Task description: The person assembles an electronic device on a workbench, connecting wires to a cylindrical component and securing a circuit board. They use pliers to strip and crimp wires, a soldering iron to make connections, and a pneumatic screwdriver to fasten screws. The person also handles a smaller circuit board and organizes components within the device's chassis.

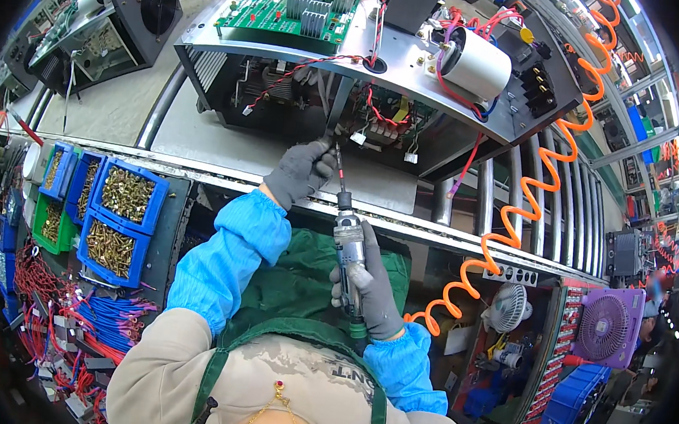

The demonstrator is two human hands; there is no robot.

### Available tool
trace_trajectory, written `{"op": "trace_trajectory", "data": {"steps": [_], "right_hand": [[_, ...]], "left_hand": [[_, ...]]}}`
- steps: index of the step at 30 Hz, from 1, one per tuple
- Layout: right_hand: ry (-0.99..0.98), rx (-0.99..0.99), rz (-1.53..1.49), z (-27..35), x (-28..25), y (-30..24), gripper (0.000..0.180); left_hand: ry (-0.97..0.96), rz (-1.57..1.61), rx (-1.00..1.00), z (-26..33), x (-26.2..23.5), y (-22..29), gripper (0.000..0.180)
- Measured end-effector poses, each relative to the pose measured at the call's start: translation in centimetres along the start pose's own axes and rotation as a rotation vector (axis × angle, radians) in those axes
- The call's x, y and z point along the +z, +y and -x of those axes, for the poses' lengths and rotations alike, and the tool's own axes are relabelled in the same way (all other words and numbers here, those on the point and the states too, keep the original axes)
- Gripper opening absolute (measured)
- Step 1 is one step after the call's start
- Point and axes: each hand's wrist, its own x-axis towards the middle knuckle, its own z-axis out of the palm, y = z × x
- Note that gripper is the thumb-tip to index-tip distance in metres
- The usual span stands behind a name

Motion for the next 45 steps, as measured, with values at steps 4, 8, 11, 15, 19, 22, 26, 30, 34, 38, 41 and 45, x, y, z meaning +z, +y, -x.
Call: {"op": "trace_trajectory", "data": {"steps": [4, 8, 11, 15, 19, 22, 26, 30, 34, 38, 41, 45], "right_hand": [[0.005, -0.004, 0.003, 0.0, -0.3, 0.2, 0.085], [0.008, 0.004, 0.014, 0.1, -0.3, 0.1, 0.086], [0.011, 0.031, 0.052, 0.2, -0.1, -0.2, 0.087], [0.005, 0.055, 0.056, 0.3, -0.2, 0.0, 0.087], [0.012, 0.059, 0.066, 0.2, -0.3, 0.0, 0.086], [0.005, 0.054, 0.068, 0.1, -0.5, 0.1, 0.086], [-0.002, 0.044, 0.033, 0.1, -0.7, 0.2, 0.086], [0.016, 0.059, 0.071, 0.2, -0.7, -0.1, 0.087], [-0.04, 0.067, -0.024, 0.1, -1.5, 0.2, 0.087], [-0.147, 0.011, -0.353, -0.4, -2.3, 1.9, 0.09], [-0.055, -0.046, -0.198, -0.7, -1.7, 1.3, 0.091], [0.058, -0.131, -0.08, -2.2, -1.3, 0.6, 0.09]], "left_hand": [[0.02, -0.086, 0.05, 0.8, 0.1, 0.1, 0.015], [0.149, -0.085, 0.139, 1.5, 1.5, -0.3, 0.015], [0.209, 0.168, 0.034, 1.0, 1.5, 0.1, 0.014], [0.079, 0.196, 0.0, 1.3, 1.4, 0.0, 0.012], [0.001, 0.149, -0.001, 1.4, 1.4, -0.1, 0.011], [0.042, 0.124, 0.002, 1.6, 1.6, 0.0, 0.012], [0.182, 0.138, 0.053, 1.2, 1.8, -0.3, 0.013], [0.126, 0.086, 0.063, 1.2, 1.3, -0.4, 0.014], [0.06, -0.004, 0.043, 0.8, 1.0, 0.2, 0.017], [0.006, 0.025, 0.045, 0.8, 1.9, -0.2, 0.015], [-0.095, -0.837, 0.662, 0.8, 1.6, -0.8, 0.02], [0.023, -1.762, 0.938, 0.9, 1.6, -0.8, 0.022]]}}
